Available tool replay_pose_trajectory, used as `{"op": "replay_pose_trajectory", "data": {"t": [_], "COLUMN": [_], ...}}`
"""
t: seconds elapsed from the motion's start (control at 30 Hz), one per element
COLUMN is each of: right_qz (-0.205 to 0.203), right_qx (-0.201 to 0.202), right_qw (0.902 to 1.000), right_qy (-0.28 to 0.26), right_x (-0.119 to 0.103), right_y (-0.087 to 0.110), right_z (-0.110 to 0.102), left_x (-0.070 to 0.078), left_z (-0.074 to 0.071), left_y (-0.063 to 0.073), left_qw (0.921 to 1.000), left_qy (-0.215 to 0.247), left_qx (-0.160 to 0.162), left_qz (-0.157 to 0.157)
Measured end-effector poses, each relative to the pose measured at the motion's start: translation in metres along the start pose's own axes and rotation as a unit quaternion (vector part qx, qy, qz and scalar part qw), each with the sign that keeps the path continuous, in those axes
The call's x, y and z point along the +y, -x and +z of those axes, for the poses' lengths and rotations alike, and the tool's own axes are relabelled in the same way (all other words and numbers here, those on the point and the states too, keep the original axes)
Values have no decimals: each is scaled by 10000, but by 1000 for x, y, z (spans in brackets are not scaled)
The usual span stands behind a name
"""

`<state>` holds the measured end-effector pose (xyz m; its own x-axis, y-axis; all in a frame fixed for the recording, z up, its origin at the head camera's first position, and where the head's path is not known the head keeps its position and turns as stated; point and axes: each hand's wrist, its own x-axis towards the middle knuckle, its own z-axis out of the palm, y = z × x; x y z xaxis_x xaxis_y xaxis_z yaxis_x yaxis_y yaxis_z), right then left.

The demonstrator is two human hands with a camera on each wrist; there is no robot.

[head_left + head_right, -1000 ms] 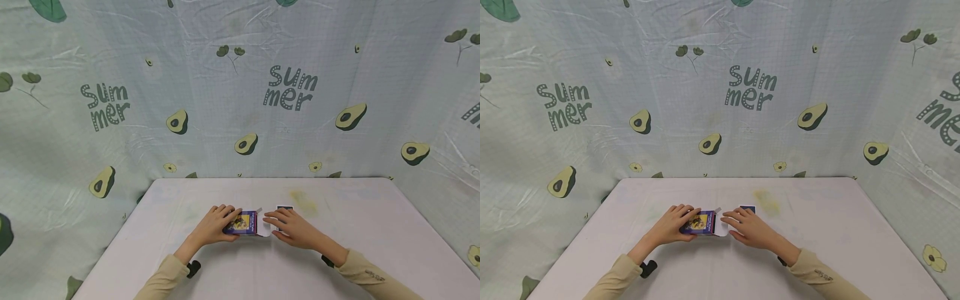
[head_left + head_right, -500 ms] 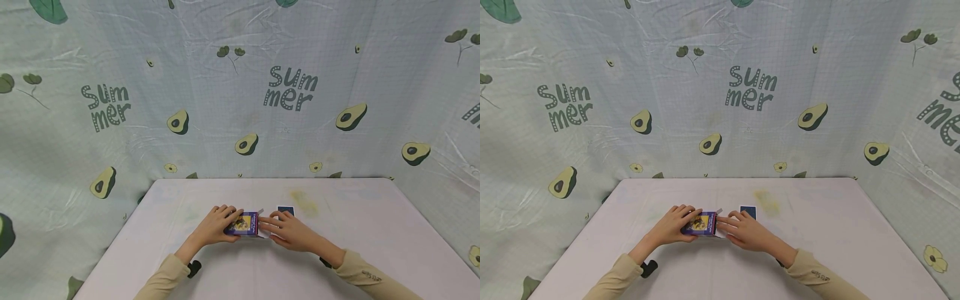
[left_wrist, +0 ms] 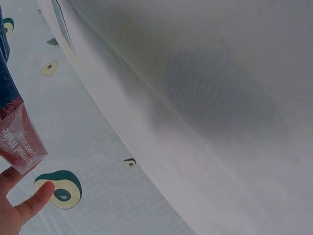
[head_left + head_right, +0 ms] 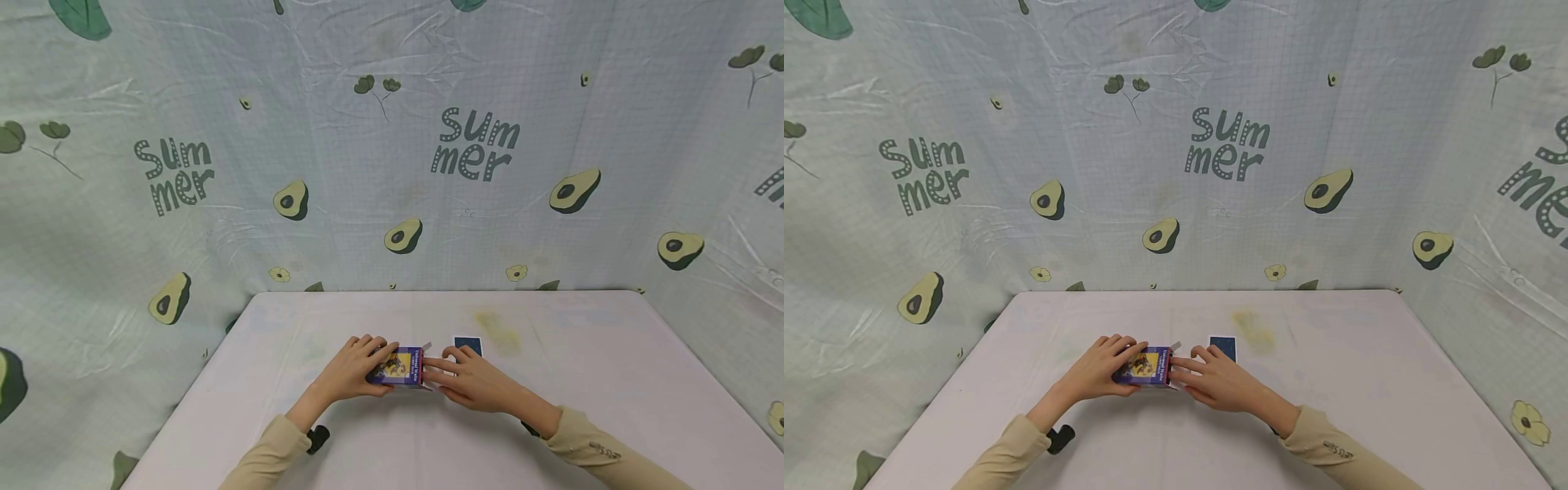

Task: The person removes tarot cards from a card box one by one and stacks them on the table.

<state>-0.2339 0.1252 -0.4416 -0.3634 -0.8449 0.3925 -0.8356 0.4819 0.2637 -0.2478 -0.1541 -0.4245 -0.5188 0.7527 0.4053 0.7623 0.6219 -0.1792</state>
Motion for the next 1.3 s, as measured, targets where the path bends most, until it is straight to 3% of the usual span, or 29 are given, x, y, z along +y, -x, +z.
{"op": "replay_pose_trajectory", "data": {"t": [0.5,0.9,1.13,1.3], "right_qz": [-38,-72,232,340], "right_qx": [-47,536,293,223], "right_qw": [9996,9985,9992,9991], "right_qy": [264,47,-143,142], "right_x": [0,3,-2,-4], "right_y": [4,6,2,1], "right_z": [-2,2,1,2], "left_x": [1,2,3,4], "left_z": [2,4,5,4], "left_y": [0,1,0,-1], "left_qw": [10000,10000,9999,9999], "left_qy": [-40,-56,-142,-115], "left_qx": [74,47,-53,2], "left_qz": [41,32,36,76]}}
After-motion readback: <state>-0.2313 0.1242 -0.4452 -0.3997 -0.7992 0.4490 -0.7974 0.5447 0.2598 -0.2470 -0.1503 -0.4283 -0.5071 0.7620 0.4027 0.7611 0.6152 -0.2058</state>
